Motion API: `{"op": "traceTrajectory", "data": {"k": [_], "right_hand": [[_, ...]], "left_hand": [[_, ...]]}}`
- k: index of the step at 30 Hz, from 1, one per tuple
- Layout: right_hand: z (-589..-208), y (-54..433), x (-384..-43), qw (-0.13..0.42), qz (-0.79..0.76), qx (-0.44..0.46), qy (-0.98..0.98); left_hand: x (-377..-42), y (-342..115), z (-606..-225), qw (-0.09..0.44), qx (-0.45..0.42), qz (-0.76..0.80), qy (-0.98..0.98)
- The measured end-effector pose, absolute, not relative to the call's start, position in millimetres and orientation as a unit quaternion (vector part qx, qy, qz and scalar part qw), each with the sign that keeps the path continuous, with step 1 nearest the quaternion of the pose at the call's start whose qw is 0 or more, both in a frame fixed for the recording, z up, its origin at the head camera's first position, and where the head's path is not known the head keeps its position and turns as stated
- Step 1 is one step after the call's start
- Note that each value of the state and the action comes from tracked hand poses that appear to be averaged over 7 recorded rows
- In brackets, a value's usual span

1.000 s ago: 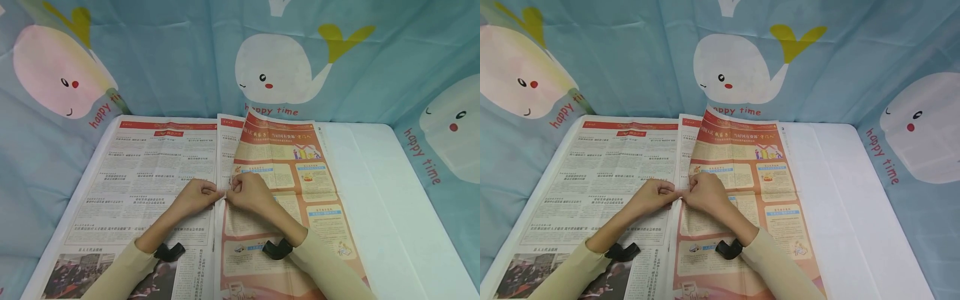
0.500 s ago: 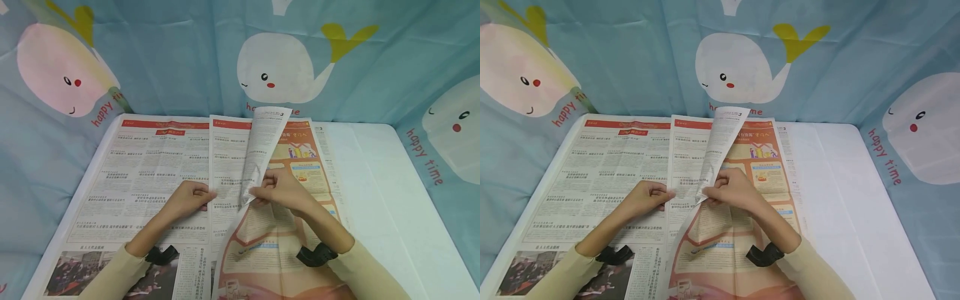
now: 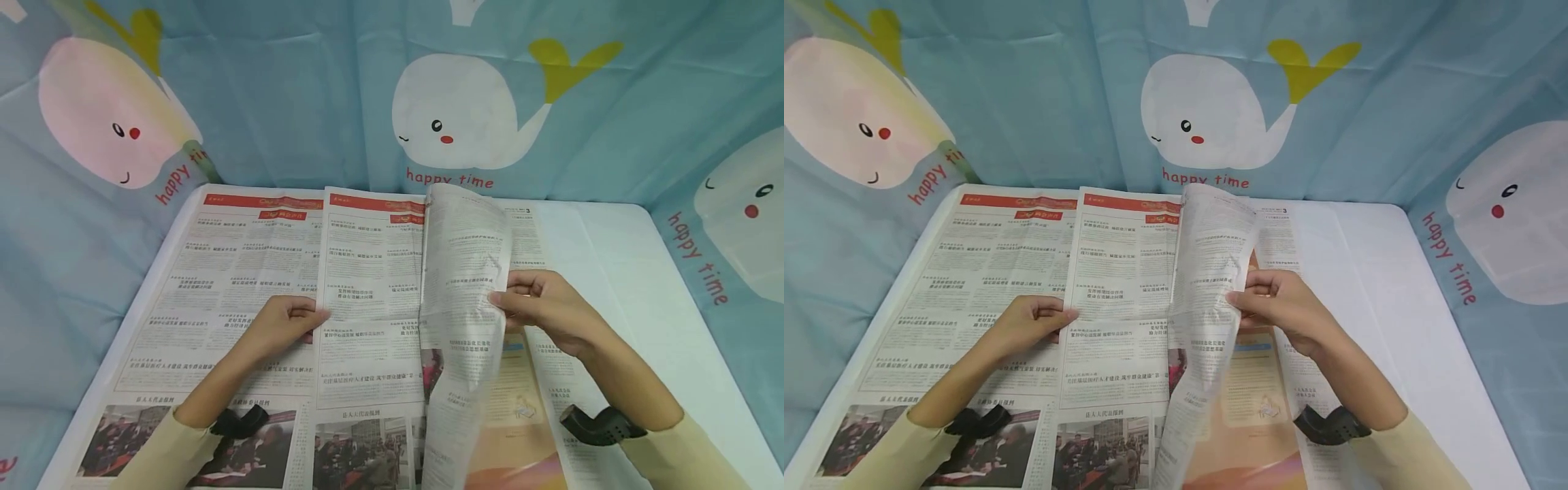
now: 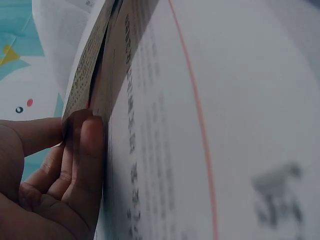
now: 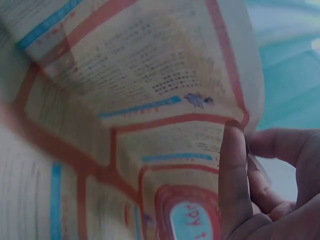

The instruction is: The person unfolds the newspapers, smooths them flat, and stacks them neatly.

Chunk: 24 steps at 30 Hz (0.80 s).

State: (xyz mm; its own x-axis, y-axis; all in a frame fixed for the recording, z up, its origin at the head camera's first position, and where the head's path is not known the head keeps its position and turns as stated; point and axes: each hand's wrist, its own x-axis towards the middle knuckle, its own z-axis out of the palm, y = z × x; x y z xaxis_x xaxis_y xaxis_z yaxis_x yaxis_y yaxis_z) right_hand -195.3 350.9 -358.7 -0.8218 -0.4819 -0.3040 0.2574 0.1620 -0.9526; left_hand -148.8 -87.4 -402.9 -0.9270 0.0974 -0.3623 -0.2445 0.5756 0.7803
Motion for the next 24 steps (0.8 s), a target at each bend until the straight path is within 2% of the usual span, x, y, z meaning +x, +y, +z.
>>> {"op": "traceTrajectory", "data": {"k": [8,15,24], "right_hand": [[-370,380,-193,0.259,-0.623,-0.054,0.736],[-384,402,-190,0.259,-0.620,-0.007,0.741],[-402,426,-183,0.260,-0.661,-0.018,0.704]], "left_hand": [[-143,-101,-397,0.186,-0.049,0.468,0.863],[-139,-112,-396,0.184,-0.062,0.467,0.863],[-137,-118,-394,0.182,-0.065,0.459,0.867]]}}
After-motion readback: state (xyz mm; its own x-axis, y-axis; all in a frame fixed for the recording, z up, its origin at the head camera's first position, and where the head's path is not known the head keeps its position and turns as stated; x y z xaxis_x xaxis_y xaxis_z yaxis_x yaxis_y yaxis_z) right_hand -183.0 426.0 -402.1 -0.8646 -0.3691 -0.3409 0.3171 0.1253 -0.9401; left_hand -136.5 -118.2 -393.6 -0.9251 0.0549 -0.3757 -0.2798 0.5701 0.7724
